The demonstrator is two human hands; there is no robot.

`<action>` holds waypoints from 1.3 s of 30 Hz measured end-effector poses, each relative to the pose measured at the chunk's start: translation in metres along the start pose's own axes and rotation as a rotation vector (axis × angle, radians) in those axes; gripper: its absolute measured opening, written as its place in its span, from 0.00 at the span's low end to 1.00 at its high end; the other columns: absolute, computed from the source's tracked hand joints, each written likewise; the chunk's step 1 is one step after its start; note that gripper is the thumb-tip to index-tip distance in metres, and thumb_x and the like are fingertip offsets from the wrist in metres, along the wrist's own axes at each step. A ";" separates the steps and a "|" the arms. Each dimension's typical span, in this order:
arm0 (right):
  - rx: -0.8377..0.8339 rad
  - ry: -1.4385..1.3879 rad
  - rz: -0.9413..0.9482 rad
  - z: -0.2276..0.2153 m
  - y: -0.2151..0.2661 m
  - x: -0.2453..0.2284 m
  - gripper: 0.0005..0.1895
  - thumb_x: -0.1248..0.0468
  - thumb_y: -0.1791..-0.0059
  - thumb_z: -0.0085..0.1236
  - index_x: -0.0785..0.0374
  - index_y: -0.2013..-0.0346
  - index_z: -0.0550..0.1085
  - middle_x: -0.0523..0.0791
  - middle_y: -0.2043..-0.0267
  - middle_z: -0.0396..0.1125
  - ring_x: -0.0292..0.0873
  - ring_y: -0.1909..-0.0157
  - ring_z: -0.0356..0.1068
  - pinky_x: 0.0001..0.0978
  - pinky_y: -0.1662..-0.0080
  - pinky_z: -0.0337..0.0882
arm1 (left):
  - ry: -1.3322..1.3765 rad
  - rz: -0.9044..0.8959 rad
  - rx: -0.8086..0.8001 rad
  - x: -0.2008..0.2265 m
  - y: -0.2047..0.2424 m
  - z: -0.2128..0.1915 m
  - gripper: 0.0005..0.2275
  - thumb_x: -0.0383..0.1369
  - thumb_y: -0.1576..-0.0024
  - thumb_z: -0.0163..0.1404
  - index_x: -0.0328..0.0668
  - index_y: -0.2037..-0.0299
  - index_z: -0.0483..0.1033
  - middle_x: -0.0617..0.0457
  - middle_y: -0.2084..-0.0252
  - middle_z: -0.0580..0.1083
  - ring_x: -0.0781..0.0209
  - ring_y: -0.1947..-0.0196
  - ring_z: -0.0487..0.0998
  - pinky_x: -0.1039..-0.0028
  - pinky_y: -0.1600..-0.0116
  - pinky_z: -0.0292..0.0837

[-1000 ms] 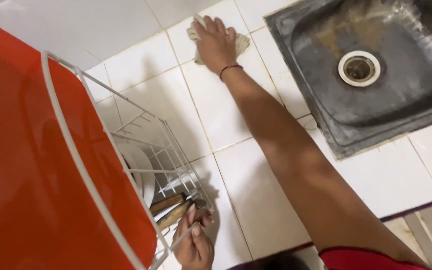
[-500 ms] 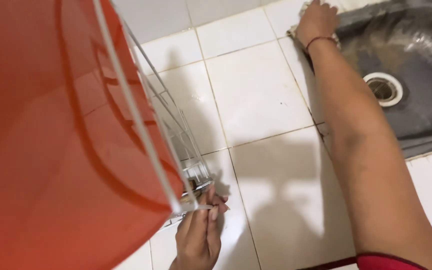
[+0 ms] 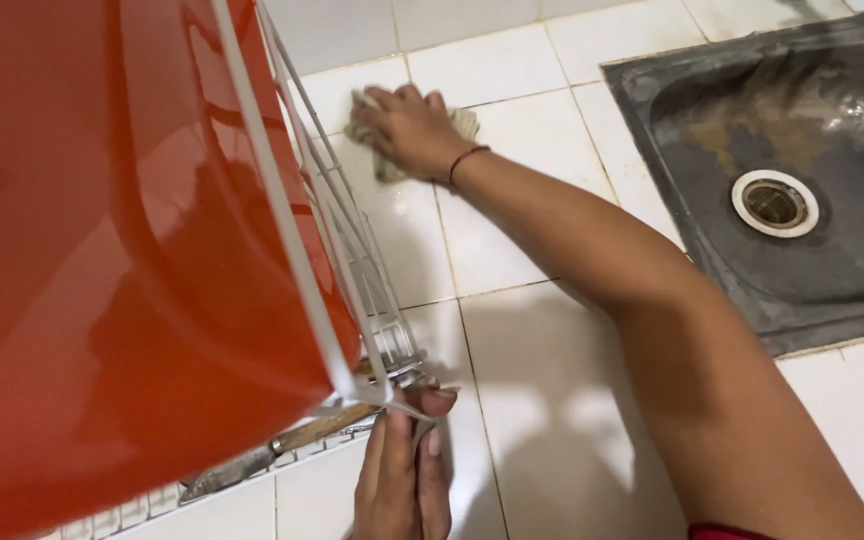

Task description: Cleaning the kitchen counter and sink area with a rag and then rinsing the rag.

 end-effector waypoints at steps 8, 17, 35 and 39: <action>0.133 0.153 0.294 -0.001 -0.020 0.130 0.23 0.57 0.48 0.50 0.56 0.38 0.70 0.46 0.31 0.58 0.55 0.36 0.56 0.58 0.43 0.58 | -0.005 -0.104 0.073 -0.017 0.023 0.008 0.28 0.17 0.36 0.43 0.41 0.25 0.52 0.32 0.48 0.76 0.43 0.48 0.84 0.60 0.41 0.81; 0.249 0.184 0.682 -0.058 0.055 0.213 0.20 0.63 0.48 0.49 0.63 0.41 0.73 0.50 0.35 0.61 0.58 0.37 0.55 0.59 0.40 0.55 | -0.019 -0.102 0.063 -0.020 0.024 0.004 0.29 0.15 0.38 0.45 0.39 0.26 0.53 0.34 0.50 0.77 0.45 0.51 0.84 0.63 0.45 0.82; 0.355 0.272 0.717 -0.086 0.194 0.105 0.23 0.70 0.49 0.49 0.70 0.39 0.70 0.55 0.30 0.55 0.60 0.37 0.57 0.58 0.41 0.56 | -0.132 0.123 0.040 0.003 -0.008 0.003 0.34 0.16 0.39 0.50 0.36 0.24 0.46 0.37 0.53 0.74 0.47 0.54 0.79 0.62 0.48 0.79; 0.358 0.287 0.701 -0.094 0.218 0.070 0.26 0.72 0.53 0.49 0.69 0.38 0.70 0.56 0.30 0.56 0.61 0.40 0.58 0.57 0.43 0.57 | -0.118 0.093 0.042 0.007 -0.013 0.001 0.34 0.17 0.40 0.52 0.34 0.25 0.48 0.38 0.53 0.74 0.47 0.54 0.79 0.62 0.47 0.78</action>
Point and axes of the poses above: each hand's wrist, its own y-axis away from the middle knuckle, its own z-axis out of the palm, x = y × z, the point moved 5 cm from there along -y, towards the middle knuckle
